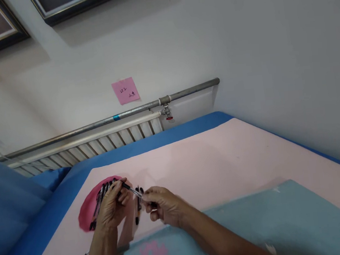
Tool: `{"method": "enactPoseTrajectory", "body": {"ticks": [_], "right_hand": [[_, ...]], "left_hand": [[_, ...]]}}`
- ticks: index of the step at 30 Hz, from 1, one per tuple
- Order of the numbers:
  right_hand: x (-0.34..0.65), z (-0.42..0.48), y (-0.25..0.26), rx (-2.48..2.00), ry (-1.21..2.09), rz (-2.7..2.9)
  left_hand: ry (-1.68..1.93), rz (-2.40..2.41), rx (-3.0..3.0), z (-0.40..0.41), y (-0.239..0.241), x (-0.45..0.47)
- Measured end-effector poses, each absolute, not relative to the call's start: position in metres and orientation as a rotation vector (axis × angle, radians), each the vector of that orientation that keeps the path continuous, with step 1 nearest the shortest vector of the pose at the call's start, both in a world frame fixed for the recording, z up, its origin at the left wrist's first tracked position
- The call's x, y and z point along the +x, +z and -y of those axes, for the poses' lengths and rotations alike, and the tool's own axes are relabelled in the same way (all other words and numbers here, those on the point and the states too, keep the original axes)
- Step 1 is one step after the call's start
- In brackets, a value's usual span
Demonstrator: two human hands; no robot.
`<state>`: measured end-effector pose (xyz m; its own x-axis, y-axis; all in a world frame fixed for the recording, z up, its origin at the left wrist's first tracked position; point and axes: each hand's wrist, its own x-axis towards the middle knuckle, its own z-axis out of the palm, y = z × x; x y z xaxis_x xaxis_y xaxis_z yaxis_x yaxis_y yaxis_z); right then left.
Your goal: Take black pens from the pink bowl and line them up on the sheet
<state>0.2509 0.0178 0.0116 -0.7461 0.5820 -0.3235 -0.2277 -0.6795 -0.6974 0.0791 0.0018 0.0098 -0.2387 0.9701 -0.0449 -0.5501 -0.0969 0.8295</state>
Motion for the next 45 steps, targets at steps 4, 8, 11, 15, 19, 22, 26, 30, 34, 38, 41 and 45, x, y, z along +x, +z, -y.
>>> {"method": "enactPoseTrajectory", "body": {"ticks": [4,8,11,15,19,22,26,30,34,38,41,45], "right_hand": [[0.251,-0.018,0.012,-0.755,2.615,0.865],[0.249,-0.019,0.009,-0.785,2.431,0.986],[0.247,-0.02,0.004,-0.88,2.158,1.122],[0.247,-0.023,-0.004,-0.913,1.986,1.191],[0.248,-0.025,-0.006,-0.902,1.987,1.165],[0.248,-0.025,-0.005,-0.859,2.001,1.09],[0.249,-0.025,-0.006,-0.821,2.037,1.077],[0.247,-0.025,-0.007,-0.863,2.03,1.166],[0.251,-0.027,-0.007,-0.932,1.854,1.471],[0.261,-0.035,-0.011,-1.023,1.322,1.902],[0.265,-0.041,-0.02,-1.238,1.073,2.009],[0.257,-0.043,-0.034,-1.423,1.01,2.044]], "left_hand": [[1.636,-0.918,0.645,-0.002,0.01,0.08],[1.646,-0.933,0.626,-0.003,0.012,0.082],[1.703,-0.925,0.581,-0.004,0.013,0.08],[1.8,-0.871,0.493,-0.004,0.014,0.064],[1.88,-0.868,0.375,-0.004,0.015,0.049],[1.83,-0.923,0.376,-0.003,0.015,0.053],[1.631,-0.962,0.478,-0.001,0.016,0.076],[1.597,-1.018,0.59,-0.002,0.016,0.088],[1.737,-1.032,0.56,-0.004,0.016,0.076],[2.016,-1.024,0.338,0.002,0.022,0.042],[2.112,-1.039,0.26,0.009,0.026,0.021],[2.092,-1.067,0.254,0.007,0.021,0.024]]}}
